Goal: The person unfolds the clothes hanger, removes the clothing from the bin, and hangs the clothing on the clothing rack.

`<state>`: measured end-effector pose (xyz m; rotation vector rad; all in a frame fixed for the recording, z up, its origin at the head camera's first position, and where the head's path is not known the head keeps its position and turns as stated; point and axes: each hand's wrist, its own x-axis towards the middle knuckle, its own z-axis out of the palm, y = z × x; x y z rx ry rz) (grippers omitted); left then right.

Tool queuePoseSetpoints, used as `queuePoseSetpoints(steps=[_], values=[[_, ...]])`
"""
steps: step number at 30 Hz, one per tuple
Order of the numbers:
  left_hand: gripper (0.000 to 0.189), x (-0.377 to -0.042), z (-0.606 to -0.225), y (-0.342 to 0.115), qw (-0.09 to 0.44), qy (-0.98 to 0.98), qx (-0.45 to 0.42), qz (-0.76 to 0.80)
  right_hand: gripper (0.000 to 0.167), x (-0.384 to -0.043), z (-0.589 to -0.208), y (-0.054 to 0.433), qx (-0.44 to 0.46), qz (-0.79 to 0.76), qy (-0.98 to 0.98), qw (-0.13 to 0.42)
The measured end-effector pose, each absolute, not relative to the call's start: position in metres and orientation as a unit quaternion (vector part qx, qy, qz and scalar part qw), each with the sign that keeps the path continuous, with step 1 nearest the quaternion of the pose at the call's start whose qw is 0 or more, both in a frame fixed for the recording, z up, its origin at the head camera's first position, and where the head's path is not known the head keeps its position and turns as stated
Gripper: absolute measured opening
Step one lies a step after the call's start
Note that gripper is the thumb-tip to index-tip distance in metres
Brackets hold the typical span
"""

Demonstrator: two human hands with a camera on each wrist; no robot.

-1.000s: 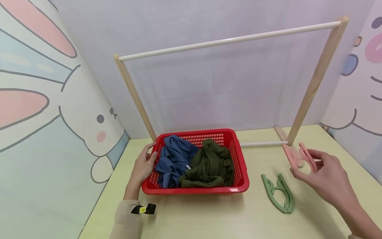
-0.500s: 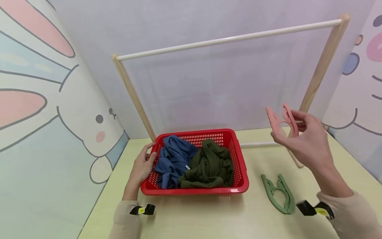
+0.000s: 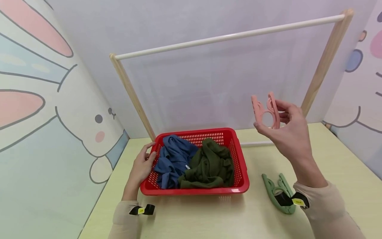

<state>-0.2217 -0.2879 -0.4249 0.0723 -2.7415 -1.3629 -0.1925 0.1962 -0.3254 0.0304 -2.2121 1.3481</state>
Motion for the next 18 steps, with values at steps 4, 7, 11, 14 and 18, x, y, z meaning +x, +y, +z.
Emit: queuePoseSetpoints(steps=[4,7,11,14,18], values=[[0.049,-0.2212,-0.4234,-0.2871,0.041,-0.897,0.021,-0.439,0.092,-0.1925,-0.3256,0.1935,0.011,0.495,-0.824,0.274],[0.050,-0.2202,-0.4218,-0.2867,0.044,-0.899,0.020,-0.436,0.092,-0.1910,-0.3258,0.1931,0.011,0.490,-0.826,0.278],[0.050,-0.2202,-0.4207,-0.2866,0.040,-0.899,0.021,-0.436,0.093,-0.1898,-0.3264,0.1929,0.012,0.486,-0.827,0.282],[0.050,-0.2213,-0.4206,-0.2878,0.033,-0.901,0.020,-0.432,0.093,-0.1893,-0.3269,0.1924,0.012,0.486,-0.826,0.284],[0.053,-0.2201,-0.4183,-0.2924,0.037,-0.913,0.004,-0.405,0.092,-0.1890,-0.3271,0.1898,0.014,0.490,-0.822,0.289]])
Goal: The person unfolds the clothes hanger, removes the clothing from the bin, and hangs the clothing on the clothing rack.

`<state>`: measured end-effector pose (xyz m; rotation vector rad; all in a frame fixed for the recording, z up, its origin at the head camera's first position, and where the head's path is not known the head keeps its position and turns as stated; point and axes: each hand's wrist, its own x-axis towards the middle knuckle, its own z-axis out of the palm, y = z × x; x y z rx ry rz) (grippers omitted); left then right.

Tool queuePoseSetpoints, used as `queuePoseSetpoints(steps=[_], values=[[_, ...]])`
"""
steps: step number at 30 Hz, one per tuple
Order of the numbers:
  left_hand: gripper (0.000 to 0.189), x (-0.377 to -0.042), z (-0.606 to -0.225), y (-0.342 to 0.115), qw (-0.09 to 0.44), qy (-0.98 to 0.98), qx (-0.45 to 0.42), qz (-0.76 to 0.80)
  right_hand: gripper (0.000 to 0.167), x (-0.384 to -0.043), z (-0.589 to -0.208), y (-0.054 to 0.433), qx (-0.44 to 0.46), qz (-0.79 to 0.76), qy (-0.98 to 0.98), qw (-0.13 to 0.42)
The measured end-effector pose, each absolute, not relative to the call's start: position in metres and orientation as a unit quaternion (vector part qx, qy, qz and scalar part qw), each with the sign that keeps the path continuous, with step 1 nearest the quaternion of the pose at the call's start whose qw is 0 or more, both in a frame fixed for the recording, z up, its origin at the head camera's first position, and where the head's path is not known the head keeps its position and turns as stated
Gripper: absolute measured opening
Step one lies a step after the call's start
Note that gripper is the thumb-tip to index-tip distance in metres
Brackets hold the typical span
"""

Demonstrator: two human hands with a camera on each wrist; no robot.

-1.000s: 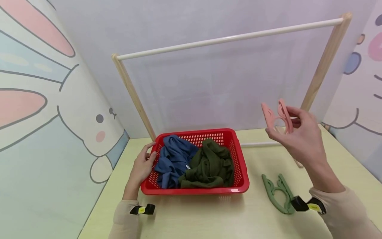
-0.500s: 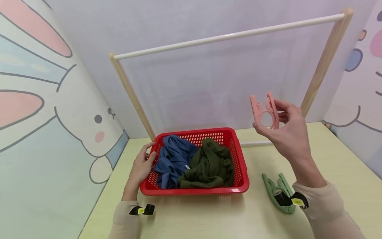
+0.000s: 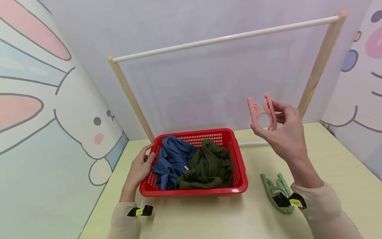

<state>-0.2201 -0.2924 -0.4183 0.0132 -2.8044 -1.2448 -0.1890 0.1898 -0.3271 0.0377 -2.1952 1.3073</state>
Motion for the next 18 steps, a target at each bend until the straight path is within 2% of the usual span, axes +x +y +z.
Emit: queuePoseSetpoints(steps=[2,6,11,15,18], values=[[0.057,-0.217,-0.415,-0.295,0.054,-0.919,-0.012,-0.390,0.092,-0.189,-0.327,0.188,0.018,0.492,-0.820,0.291],[0.063,-0.208,-0.402,-0.293,0.122,-0.915,-0.044,-0.383,0.091,-0.188,-0.327,0.185,0.025,0.492,-0.818,0.297],[0.057,-0.199,-0.376,-0.272,0.200,-0.891,-0.077,-0.400,0.091,-0.187,-0.326,0.183,0.032,0.482,-0.819,0.310],[0.053,-0.198,-0.351,-0.244,0.238,-0.867,-0.131,-0.418,0.091,-0.187,-0.326,0.182,0.034,0.483,-0.815,0.320],[0.052,-0.197,-0.333,-0.220,0.244,-0.848,-0.176,-0.437,0.091,-0.186,-0.327,0.181,0.044,0.486,-0.811,0.323]])
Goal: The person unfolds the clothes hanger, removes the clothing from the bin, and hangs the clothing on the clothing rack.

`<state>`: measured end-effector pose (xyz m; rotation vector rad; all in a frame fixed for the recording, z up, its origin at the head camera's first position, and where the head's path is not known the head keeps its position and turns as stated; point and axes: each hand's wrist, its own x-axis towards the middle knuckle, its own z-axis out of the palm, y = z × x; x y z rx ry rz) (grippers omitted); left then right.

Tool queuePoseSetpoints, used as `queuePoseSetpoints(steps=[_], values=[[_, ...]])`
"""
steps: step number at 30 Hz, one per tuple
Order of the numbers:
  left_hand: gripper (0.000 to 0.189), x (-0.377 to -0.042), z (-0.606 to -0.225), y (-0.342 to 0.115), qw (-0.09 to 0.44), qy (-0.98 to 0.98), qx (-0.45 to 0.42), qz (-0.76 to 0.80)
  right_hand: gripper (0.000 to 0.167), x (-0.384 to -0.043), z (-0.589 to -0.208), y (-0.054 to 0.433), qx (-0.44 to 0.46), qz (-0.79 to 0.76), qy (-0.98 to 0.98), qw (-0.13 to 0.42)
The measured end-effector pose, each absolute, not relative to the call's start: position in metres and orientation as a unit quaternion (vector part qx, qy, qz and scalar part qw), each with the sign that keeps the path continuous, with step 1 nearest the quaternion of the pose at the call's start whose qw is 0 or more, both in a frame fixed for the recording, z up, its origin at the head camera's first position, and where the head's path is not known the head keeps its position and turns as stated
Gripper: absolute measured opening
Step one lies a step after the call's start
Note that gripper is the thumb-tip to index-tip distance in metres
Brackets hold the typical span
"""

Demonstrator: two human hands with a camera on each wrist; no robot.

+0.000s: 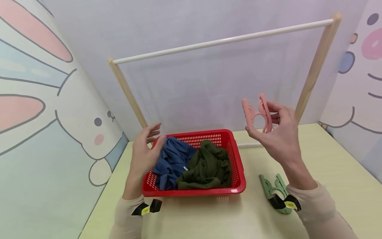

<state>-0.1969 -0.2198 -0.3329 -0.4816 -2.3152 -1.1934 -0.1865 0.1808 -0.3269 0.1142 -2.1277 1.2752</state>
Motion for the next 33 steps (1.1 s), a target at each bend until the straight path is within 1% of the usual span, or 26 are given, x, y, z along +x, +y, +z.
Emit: queuePoseSetpoints(steps=[7,16,23,33], values=[[0.047,-0.200,-0.311,-0.166,0.221,-0.818,-0.239,-0.475,0.090,-0.185,-0.330,0.175,0.057,0.480,-0.811,0.330],[0.045,-0.208,-0.312,-0.119,0.200,-0.790,-0.283,-0.505,0.089,-0.182,-0.327,0.166,0.067,0.473,-0.810,0.339],[0.044,-0.210,-0.315,-0.095,0.182,-0.781,-0.295,-0.520,0.089,-0.180,-0.328,0.161,0.075,0.465,-0.813,0.342],[0.042,-0.205,-0.321,-0.081,0.168,-0.771,-0.285,-0.544,0.089,-0.177,-0.327,0.157,0.087,0.457,-0.816,0.343]])
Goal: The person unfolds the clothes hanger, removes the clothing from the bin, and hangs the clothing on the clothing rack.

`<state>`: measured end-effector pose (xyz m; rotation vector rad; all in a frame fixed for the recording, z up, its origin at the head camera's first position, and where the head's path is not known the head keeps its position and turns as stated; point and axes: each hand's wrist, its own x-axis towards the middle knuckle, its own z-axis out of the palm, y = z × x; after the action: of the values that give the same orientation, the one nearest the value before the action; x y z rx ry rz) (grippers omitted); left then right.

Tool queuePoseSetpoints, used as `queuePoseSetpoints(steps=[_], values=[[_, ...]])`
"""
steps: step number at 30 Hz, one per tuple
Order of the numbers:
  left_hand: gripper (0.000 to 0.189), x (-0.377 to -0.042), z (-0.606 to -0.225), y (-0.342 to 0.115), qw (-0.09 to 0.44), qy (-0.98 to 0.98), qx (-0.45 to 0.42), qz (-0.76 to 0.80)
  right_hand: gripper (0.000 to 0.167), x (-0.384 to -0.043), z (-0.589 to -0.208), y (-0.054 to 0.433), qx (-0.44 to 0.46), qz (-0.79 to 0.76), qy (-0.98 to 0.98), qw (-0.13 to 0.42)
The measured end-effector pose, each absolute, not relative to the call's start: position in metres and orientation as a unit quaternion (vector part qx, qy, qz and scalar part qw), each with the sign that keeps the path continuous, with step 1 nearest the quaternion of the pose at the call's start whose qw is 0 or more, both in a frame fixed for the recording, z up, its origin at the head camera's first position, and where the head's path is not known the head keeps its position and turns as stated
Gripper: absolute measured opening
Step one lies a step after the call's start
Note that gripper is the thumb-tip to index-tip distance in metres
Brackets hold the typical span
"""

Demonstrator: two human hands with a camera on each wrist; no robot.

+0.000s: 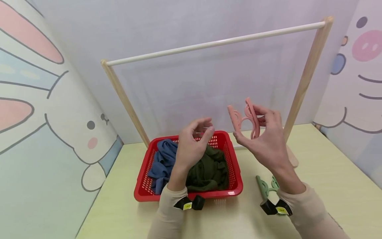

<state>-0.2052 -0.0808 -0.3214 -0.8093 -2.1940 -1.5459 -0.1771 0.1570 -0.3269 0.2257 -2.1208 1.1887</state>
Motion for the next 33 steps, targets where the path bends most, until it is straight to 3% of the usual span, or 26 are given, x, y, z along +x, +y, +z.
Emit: queuePoseSetpoints(steps=[33], values=[[0.024,-0.204,-0.335,-0.059,0.215,-0.748,-0.247,-0.577,0.085,-0.178,-0.339,0.134,0.156,0.426,-0.821,0.346]])
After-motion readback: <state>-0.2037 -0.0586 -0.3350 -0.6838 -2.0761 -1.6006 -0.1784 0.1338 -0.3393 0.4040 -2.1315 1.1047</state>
